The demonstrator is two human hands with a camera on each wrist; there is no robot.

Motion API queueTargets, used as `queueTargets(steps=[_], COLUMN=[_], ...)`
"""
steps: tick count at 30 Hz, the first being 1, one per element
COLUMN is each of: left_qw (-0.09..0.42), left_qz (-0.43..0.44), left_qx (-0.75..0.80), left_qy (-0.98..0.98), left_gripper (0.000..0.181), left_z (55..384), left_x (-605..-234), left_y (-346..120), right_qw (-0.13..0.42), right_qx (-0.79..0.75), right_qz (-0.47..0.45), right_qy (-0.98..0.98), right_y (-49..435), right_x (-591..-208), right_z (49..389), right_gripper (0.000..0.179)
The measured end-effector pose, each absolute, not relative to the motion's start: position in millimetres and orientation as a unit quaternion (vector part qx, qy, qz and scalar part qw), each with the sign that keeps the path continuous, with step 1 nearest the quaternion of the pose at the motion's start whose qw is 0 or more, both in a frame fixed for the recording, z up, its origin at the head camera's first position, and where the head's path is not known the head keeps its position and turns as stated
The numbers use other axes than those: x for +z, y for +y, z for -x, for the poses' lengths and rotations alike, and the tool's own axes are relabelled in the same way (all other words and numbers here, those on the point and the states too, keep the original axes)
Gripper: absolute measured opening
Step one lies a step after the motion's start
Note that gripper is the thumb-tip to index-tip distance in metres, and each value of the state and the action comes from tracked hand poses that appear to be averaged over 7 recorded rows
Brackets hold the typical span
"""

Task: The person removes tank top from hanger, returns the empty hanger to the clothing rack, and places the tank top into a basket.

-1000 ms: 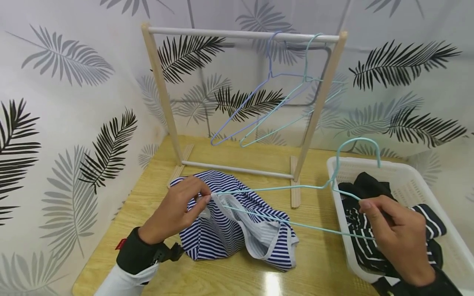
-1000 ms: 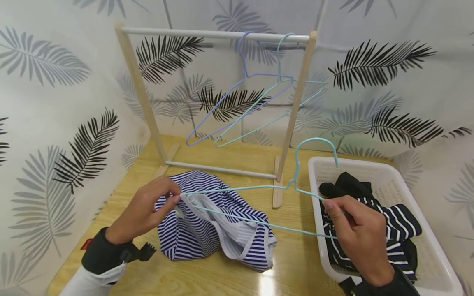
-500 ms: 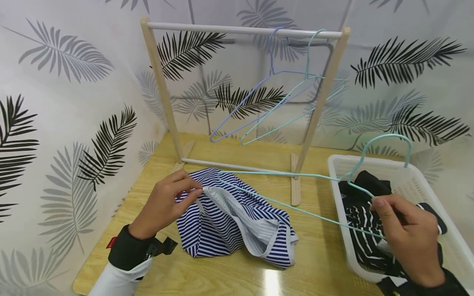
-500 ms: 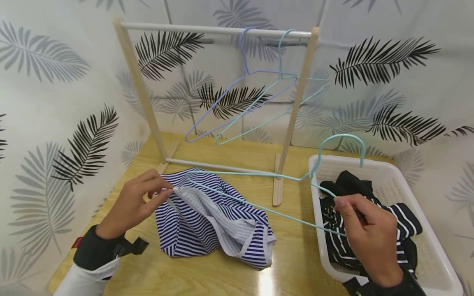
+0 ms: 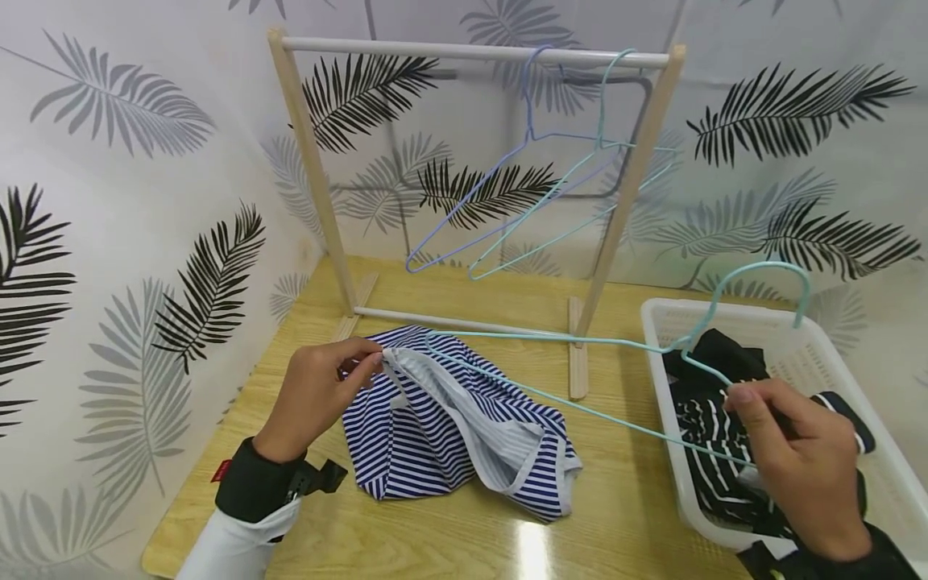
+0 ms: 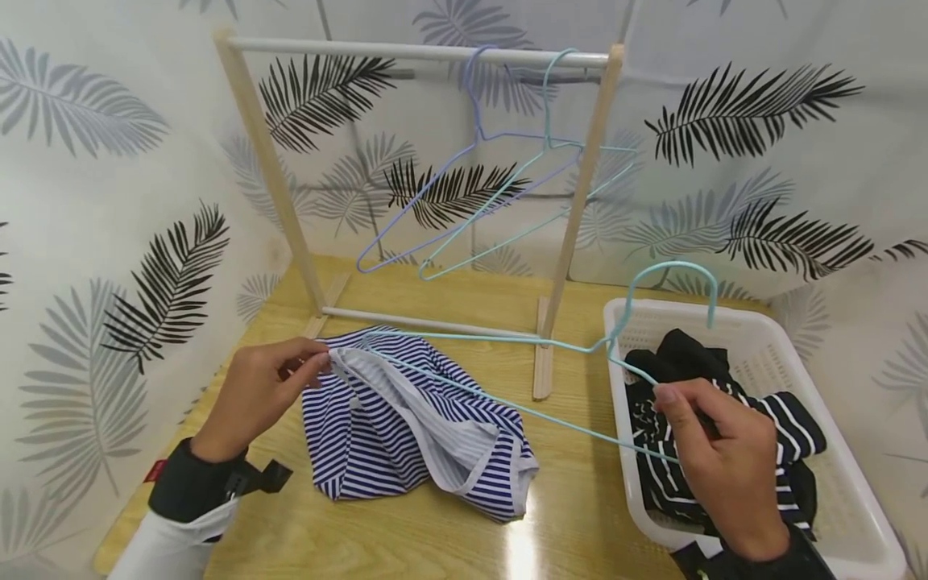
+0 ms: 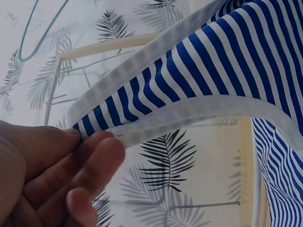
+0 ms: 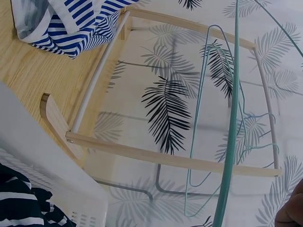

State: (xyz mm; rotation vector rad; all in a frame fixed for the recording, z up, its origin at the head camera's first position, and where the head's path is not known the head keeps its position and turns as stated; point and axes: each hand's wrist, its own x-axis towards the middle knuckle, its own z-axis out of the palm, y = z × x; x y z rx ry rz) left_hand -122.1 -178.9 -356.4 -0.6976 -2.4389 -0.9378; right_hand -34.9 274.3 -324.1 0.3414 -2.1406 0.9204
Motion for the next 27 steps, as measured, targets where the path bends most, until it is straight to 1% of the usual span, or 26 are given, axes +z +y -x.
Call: queueTargets(steps=[3, 8, 14, 23, 27], left_qw=[0.197, 0.151, 0.099, 0.082, 0.086], left_qz=[0.232, 0.203, 0.188, 0.177, 0.178], left_qx=[-0.333, -0.316, -0.313, -0.304, -0.311], left_qy=[-0.892, -0.914, -0.926, -0.933, -0.93], left_gripper=[0.013, 0.023, 0.033, 0.036, 0.037], left_z=[125.9, 133.6, 137.9, 142.0, 143.9], left_x=[-361.6, -378.2, -399.1, -406.6, -404.6], left_y=[-182.0, -188.1, -188.8, -187.1, -186.7], right_qw=[0.381, 0.376, 0.378, 0.382, 0.388], right_qx=[0.362, 0.363, 0.359, 0.362, 0.375], right_qz=[-0.134, -0.132, -0.122, -0.121, -0.126], right_qy=[-0.84, -0.843, -0.844, -0.842, -0.833], right_y=[273.8, 272.3, 271.8, 272.8, 274.7], right_x=[-325.1, -326.0, -330.0, -329.5, -329.5], right_z=[34.7, 34.7, 34.4, 35.7, 36.6], right_gripper=[0.015, 0.015, 0.015, 0.014, 0.013])
